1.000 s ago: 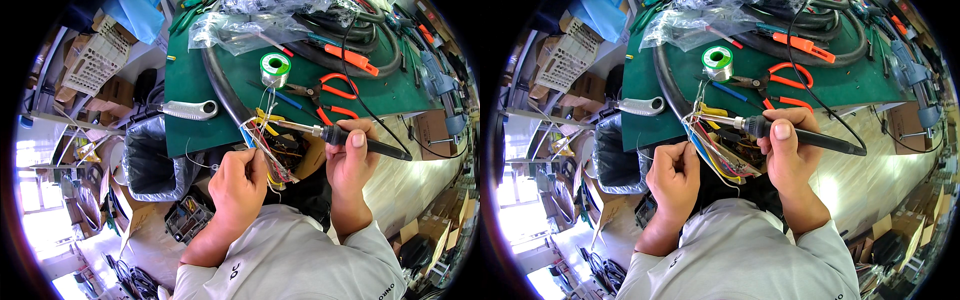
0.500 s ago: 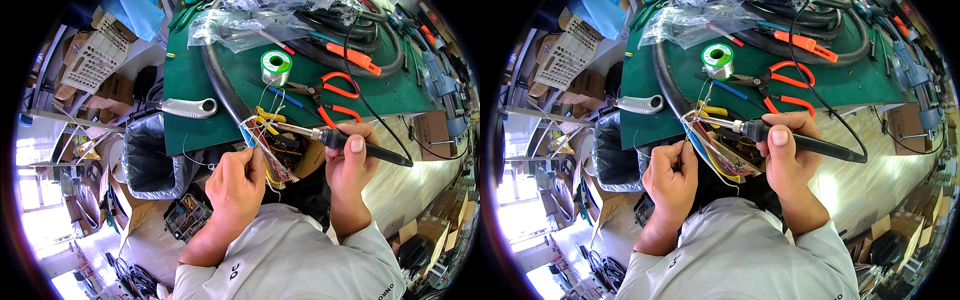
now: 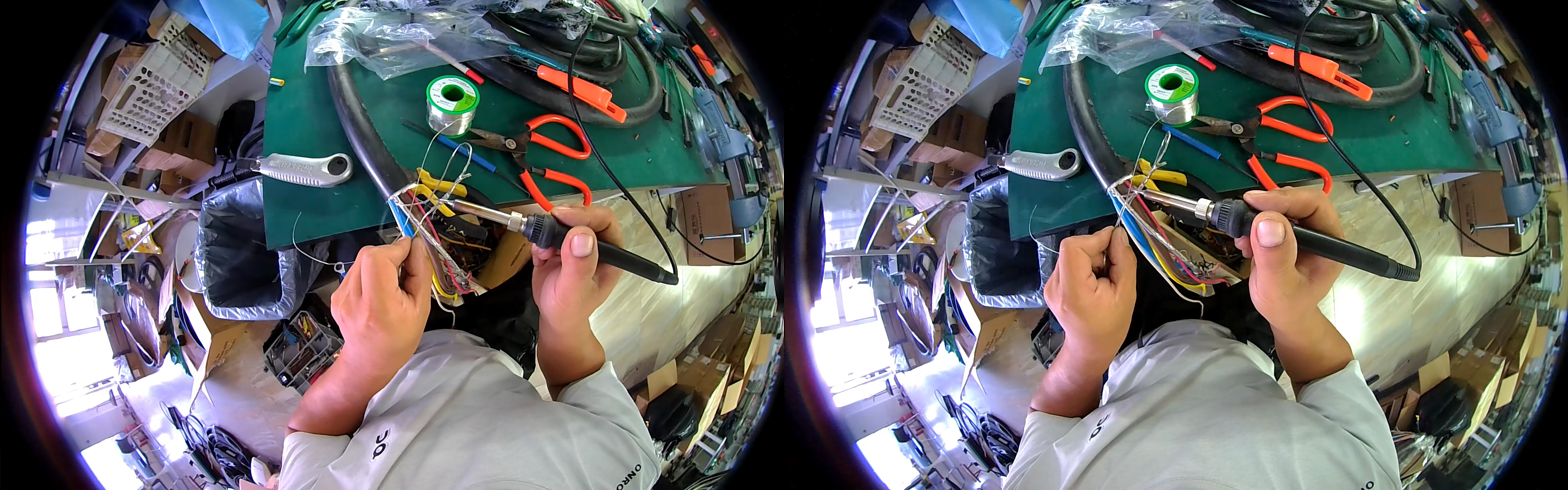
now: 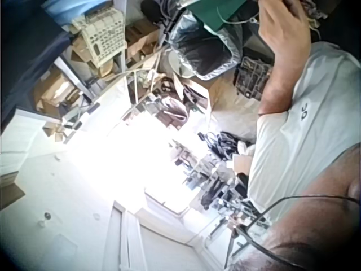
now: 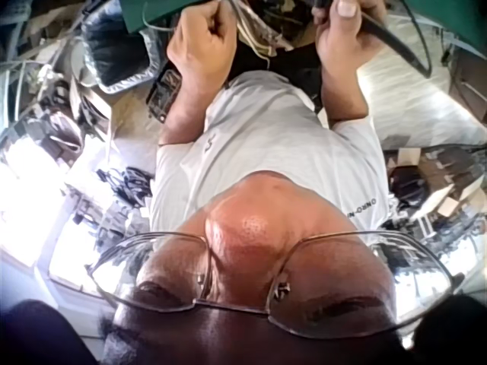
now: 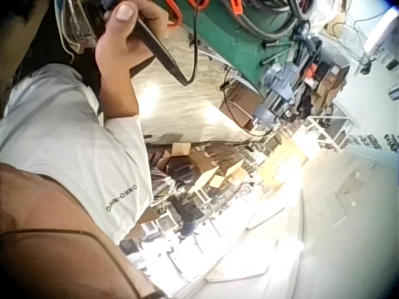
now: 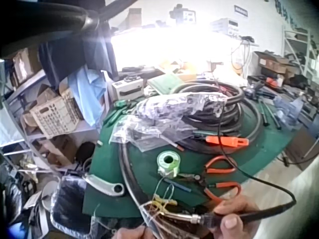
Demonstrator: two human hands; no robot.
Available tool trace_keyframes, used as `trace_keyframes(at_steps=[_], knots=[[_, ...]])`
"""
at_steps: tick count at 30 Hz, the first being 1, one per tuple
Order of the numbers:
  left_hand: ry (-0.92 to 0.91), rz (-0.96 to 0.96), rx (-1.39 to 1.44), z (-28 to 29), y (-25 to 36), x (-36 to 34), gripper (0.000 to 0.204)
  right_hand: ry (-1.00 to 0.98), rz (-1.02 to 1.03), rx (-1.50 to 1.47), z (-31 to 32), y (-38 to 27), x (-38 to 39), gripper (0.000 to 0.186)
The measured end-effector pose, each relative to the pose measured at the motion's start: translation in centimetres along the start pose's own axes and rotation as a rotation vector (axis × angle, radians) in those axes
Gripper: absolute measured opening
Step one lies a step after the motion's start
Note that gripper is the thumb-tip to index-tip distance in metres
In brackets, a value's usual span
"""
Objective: The person uses a soldering iron to join multiple wires together, using a wrench and pliers to hold the components in place on a green workbench.
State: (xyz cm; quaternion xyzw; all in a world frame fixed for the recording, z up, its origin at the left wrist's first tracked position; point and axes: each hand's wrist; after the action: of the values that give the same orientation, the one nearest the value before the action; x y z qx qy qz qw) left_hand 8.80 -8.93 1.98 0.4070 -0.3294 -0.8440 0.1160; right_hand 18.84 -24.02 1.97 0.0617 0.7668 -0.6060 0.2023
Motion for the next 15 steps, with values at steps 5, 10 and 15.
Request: trace_keyframes(at_steps=[5,10,15], knots=[[-0.003,0.011,-0.01,-0.07,-0.01,0.05,0.016,0.005,0.011,0.005,0.19,0.17,-0.04,0.031],[0.018,0.011,-0.024,-0.09,-0.2,0.22,0.015,-0.012,-0.001,-0.012,0.08,0.3,0.04,0.032],[0.001,0.03,-0.038,0.45,-0.55,-0.16,0.015,-0.005,0.007,-0.064,-0.44,0.46,-0.03,0.033]])
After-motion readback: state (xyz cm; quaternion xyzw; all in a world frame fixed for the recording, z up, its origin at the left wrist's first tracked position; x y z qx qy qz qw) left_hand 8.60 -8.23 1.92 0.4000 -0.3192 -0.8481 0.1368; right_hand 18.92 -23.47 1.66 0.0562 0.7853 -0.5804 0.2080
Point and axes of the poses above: each hand's wrist, its own x-axis away from the middle knuckle, its own z-axis out of the back of the hand, y = z × x, and after that the axes turned 11 degrees about x, right-handed
